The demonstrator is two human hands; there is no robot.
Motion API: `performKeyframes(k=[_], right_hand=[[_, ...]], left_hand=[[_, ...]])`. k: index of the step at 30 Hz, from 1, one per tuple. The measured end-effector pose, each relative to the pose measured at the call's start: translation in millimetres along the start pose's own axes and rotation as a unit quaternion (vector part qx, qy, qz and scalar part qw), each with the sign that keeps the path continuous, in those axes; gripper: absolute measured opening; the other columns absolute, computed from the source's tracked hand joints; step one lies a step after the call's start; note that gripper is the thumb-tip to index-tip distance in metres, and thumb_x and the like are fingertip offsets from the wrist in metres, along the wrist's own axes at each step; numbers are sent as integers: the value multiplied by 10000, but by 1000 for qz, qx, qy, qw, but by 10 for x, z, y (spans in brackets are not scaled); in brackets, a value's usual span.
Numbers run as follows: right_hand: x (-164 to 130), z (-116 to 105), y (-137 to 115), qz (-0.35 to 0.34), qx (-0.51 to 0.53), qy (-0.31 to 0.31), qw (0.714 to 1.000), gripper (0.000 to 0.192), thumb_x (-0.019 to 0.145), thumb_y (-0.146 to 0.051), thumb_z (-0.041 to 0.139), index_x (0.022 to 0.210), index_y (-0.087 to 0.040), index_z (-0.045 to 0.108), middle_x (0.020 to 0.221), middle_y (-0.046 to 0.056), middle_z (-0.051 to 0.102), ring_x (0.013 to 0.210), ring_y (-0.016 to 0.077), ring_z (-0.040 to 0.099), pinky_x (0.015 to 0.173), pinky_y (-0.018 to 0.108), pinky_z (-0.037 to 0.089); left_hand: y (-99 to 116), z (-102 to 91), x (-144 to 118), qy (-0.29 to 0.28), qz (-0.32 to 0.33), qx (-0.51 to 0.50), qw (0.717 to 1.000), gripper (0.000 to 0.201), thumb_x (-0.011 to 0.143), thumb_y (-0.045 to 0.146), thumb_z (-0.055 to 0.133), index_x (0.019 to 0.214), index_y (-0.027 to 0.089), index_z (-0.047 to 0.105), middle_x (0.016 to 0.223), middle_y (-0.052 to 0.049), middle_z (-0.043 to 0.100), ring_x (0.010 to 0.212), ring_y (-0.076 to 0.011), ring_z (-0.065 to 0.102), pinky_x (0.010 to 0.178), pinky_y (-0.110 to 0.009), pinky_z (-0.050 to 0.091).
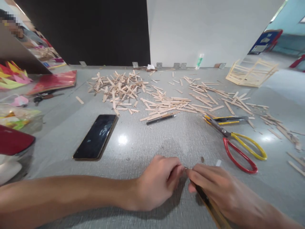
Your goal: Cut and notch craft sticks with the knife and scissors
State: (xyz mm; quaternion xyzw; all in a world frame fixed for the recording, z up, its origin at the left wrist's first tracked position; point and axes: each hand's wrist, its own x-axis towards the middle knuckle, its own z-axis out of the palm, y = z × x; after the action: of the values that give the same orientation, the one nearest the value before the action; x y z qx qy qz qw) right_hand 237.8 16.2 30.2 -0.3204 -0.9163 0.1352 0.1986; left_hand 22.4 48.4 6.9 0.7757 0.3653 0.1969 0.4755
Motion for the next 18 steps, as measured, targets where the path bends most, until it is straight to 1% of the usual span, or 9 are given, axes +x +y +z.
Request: performKeyframes(k=[3,7,8,10,12,13,15,17,18], right_hand=[[-11,-1,-6,-13,-13,48,999,486,1144,-217,139,1041,-164,610,752,36,701,639,179,685,567,285,551],[-150,12,-17,-36,-41,161,986,230,1120,-191,379,1234,-167,577,782,15,771,707,180,764,668,262,616],[-196,5,-21,-30,-57,186,980,236,1103,-193,429,1289,-169,574,815,23,795,726,184,779,706,256,633],[-290,-31,-23,10,-92,223,970,335,1078,-193,469,1403,-190,551,878,34,824,755,191,804,774,247,657],[-384,-93,-10,48,-132,247,959,438,1043,-174,489,1475,-227,536,922,38,834,762,205,819,775,241,672],[-430,-129,4,57,-153,247,955,482,1020,-168,509,1497,-239,534,953,41,837,772,214,824,769,237,678],[-514,-188,38,47,-185,217,957,568,972,-171,574,1535,-224,520,1051,65,836,827,243,829,778,236,681],[-577,-210,62,23,-179,165,970,662,953,-202,624,1593,-184,455,1168,106,811,889,272,823,805,242,679],[-595,-204,64,21,-165,155,974,682,973,-221,608,1623,-178,406,1210,119,796,914,280,820,818,255,680]], left_hand=[[5,-5,1,2,-8,-11,1000,362,1044,227,435,693,190,515,556,45,521,478,-91,453,500,-218,314],[28,-26,5,16,-35,-41,998,370,1062,257,424,714,187,532,560,46,533,500,-88,466,504,-195,346],[41,-39,8,18,-41,-48,998,371,1070,267,406,736,186,546,561,46,538,492,-86,469,493,-188,355],[84,-80,12,20,-58,-88,994,367,1090,307,359,840,178,596,579,51,541,446,-82,456,439,-179,356],[155,-140,10,29,-76,-158,984,375,1100,372,341,941,171,615,597,62,519,397,-74,410,377,-176,322],[198,-173,5,36,-79,-196,977,379,1100,407,354,957,171,614,601,66,509,388,-69,391,363,-173,304],[287,-228,-14,44,-71,-230,970,394,1100,439,389,912,171,609,602,63,502,407,-60,380,384,-170,300],[364,-260,-42,41,-55,-237,969,383,1101,435,401,917,173,612,592,66,493,436,-61,374,419,-172,307],[395,-268,-59,37,-50,-236,970,365,1100,423,406,931,176,614,587,72,475,450,-64,363,431,-176,304]])
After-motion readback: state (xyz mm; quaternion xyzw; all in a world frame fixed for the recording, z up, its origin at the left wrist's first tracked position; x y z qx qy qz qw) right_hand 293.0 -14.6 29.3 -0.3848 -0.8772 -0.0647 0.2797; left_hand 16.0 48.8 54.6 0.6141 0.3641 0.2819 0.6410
